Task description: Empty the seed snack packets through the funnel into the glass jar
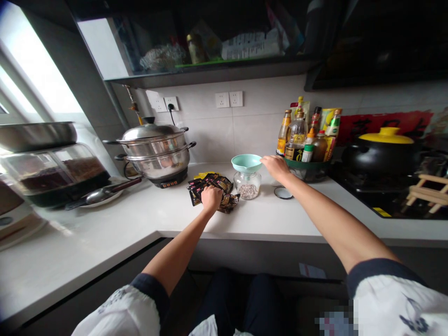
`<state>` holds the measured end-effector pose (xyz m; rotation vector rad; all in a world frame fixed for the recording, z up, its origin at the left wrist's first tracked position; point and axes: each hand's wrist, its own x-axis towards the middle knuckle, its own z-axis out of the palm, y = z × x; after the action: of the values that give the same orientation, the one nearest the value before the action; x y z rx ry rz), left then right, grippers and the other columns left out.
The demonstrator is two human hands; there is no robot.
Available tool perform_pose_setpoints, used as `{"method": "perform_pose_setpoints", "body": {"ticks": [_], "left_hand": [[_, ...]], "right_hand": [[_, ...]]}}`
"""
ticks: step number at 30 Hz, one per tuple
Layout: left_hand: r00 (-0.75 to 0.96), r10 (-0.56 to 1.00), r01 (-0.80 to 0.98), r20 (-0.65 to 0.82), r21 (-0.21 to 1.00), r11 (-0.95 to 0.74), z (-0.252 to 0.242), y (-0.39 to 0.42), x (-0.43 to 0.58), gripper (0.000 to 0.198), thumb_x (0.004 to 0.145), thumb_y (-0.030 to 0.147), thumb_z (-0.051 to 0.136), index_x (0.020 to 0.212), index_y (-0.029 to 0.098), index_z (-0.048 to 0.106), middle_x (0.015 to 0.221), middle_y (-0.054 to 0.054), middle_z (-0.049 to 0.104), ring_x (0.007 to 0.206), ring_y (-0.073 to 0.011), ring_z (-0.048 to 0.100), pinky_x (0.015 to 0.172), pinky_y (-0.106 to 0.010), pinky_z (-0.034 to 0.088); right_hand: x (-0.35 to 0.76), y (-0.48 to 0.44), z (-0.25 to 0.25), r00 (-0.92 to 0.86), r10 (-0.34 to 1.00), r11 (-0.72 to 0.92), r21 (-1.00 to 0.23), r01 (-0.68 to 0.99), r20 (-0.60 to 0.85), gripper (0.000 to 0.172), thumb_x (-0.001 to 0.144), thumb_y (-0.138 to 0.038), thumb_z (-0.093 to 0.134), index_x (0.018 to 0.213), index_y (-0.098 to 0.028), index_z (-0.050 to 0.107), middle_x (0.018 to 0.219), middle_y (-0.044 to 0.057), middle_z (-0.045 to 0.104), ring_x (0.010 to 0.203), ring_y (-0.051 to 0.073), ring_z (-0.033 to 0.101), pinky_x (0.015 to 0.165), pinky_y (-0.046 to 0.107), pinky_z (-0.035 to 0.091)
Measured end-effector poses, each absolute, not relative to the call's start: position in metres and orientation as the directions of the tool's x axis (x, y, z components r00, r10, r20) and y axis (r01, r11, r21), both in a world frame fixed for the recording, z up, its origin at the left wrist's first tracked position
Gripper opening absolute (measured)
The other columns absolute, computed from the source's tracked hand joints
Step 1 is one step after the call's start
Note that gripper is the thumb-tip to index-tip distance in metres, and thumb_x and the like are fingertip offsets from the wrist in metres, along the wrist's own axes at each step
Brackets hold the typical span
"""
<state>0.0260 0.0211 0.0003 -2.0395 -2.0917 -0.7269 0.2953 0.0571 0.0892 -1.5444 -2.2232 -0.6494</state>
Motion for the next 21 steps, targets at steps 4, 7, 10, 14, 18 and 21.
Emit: {"method": "perform_pose_setpoints", "body": {"ticks": [4, 7, 10, 14, 18, 21], "left_hand": [[-0.167, 0.893, 0.959, 0.419, 0.278, 0.049, 0.003, 0.036, 0.030, 0.035, 0.085, 0.035, 0.047, 0.093, 0.014, 0.074, 0.103, -0.017, 0.067, 0.103, -0.0310, 0.055, 0.084, -0.040, 0.038], [-0.246, 0.881, 0.939, 0.405, 0.325, 0.113, 0.002, 0.046, 0.032, 0.042, 0.083, 0.044, 0.051, 0.095, 0.011, 0.073, 0.105, -0.018, 0.067, 0.103, -0.0314, 0.056, 0.087, -0.040, 0.038], [-0.297, 0.871, 0.920, 0.391, 0.361, 0.151, 0.001, 0.052, 0.035, 0.049, 0.080, 0.052, 0.052, 0.095, 0.010, 0.073, 0.104, -0.020, 0.068, 0.103, -0.0316, 0.057, 0.089, -0.041, 0.036], [-0.336, 0.863, 0.902, 0.377, 0.393, 0.180, -0.003, 0.059, 0.036, 0.048, 0.079, 0.051, 0.055, 0.095, 0.009, 0.073, 0.102, -0.020, 0.069, 0.104, -0.0313, 0.058, 0.091, -0.040, 0.035], [-0.361, 0.860, 0.893, 0.362, 0.399, 0.207, -0.006, 0.062, 0.035, 0.040, 0.081, 0.043, 0.053, 0.094, 0.011, 0.073, 0.103, -0.019, 0.069, 0.103, -0.0300, 0.059, 0.091, -0.040, 0.034], [-0.390, 0.859, 0.877, 0.331, 0.417, 0.238, -0.005, 0.063, 0.035, 0.038, 0.082, 0.041, 0.051, 0.093, 0.013, 0.074, 0.103, -0.018, 0.070, 0.104, -0.0296, 0.059, 0.092, -0.040, 0.033]], "right_hand": [[0.294, 0.057, 0.089, -0.327, 0.788, 0.292, 0.152, 0.944, 0.522, 0.041, 0.087, -0.010, 0.036, 0.112, -0.021, 0.067, 0.116, 0.007, 0.067, 0.099, 0.022, 0.062, 0.081, 0.030, 0.041], [0.294, 0.056, 0.089, -0.330, 0.789, 0.290, 0.158, 0.944, 0.518, 0.042, 0.087, -0.010, 0.036, 0.112, -0.021, 0.067, 0.118, 0.007, 0.067, 0.100, 0.022, 0.062, 0.082, 0.031, 0.042], [0.294, 0.056, 0.090, -0.342, 0.793, 0.298, 0.169, 0.940, 0.505, 0.043, 0.086, -0.009, 0.035, 0.112, -0.021, 0.067, 0.121, 0.006, 0.065, 0.102, 0.022, 0.062, 0.084, 0.031, 0.042], [0.295, 0.055, 0.090, -0.353, 0.792, 0.305, 0.179, 0.936, 0.499, 0.044, 0.087, -0.008, 0.035, 0.114, -0.021, 0.066, 0.123, 0.006, 0.064, 0.103, 0.022, 0.062, 0.085, 0.031, 0.042], [0.295, 0.055, 0.090, -0.362, 0.784, 0.309, 0.189, 0.932, 0.504, 0.043, 0.087, -0.008, 0.035, 0.115, -0.020, 0.066, 0.123, 0.007, 0.064, 0.103, 0.022, 0.062, 0.086, 0.031, 0.042], [0.295, 0.056, 0.089, -0.365, 0.784, 0.305, 0.200, 0.931, 0.503, 0.043, 0.087, -0.009, 0.035, 0.115, -0.020, 0.066, 0.122, 0.007, 0.065, 0.103, 0.022, 0.062, 0.086, 0.031, 0.042]]}}
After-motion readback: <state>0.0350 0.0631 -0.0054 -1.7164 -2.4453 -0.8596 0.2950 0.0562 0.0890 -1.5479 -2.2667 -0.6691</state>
